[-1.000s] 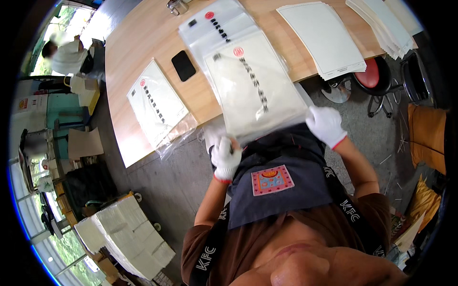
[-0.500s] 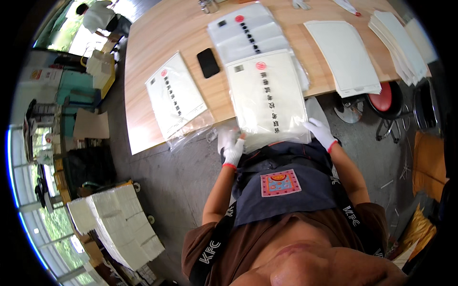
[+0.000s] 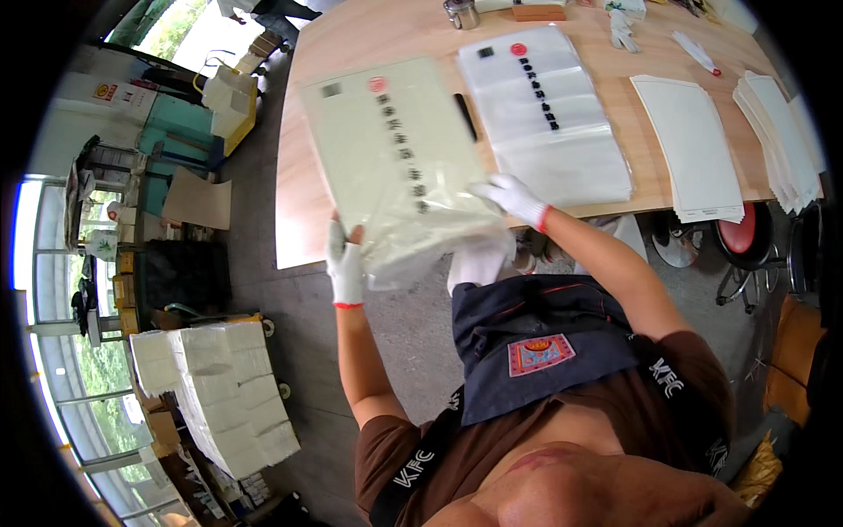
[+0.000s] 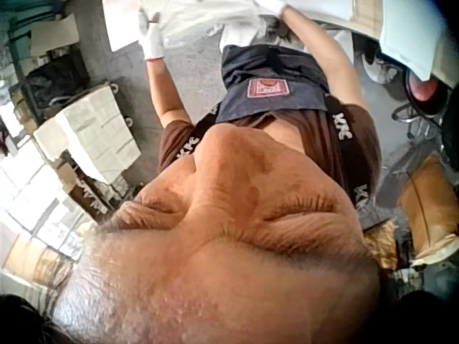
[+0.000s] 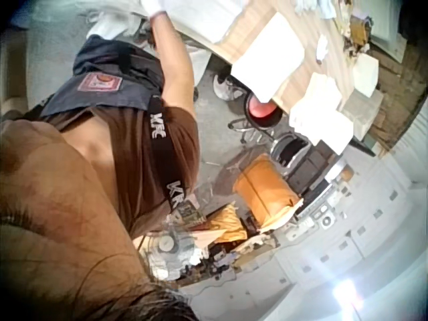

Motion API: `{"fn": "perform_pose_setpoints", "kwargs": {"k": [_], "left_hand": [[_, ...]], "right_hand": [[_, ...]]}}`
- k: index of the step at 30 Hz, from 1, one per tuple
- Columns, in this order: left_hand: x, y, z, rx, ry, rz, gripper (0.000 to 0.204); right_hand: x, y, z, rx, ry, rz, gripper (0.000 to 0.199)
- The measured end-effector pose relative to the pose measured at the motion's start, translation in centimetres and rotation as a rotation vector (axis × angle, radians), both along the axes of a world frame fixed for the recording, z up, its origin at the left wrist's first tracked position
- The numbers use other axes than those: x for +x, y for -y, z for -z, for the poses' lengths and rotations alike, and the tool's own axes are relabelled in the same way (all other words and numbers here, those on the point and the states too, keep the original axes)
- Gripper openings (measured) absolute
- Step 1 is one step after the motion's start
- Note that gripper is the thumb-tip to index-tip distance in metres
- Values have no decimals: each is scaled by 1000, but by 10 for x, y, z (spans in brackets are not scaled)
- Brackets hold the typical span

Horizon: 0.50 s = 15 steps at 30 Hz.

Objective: The person repeatedly picks up white paper sheets from a stack, places them into clear plastic bags with printed text, and sets the filled bags aside on the table. This process is repeated continuously throughout the clip.

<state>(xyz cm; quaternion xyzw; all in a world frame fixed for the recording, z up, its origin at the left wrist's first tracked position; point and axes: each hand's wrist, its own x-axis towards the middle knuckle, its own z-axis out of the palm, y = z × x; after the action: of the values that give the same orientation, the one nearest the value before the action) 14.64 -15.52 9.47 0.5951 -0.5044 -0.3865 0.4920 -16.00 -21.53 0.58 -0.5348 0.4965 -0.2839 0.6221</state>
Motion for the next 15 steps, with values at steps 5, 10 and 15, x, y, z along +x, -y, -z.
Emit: {"fn": "perform_pose_setpoints", "kwargs": {"k": [5,10,15], "left_hand": [[85,76,54,247,264,-189,49],[111,52,149,356,1137,-82,56],[96,61,136,346,1100,-44,53]], "right_hand": [[97,68,57,-372,-442,33,39],[123,50,45,136,-270,22,40],[112,37,40,121,-259,52,30]]}}
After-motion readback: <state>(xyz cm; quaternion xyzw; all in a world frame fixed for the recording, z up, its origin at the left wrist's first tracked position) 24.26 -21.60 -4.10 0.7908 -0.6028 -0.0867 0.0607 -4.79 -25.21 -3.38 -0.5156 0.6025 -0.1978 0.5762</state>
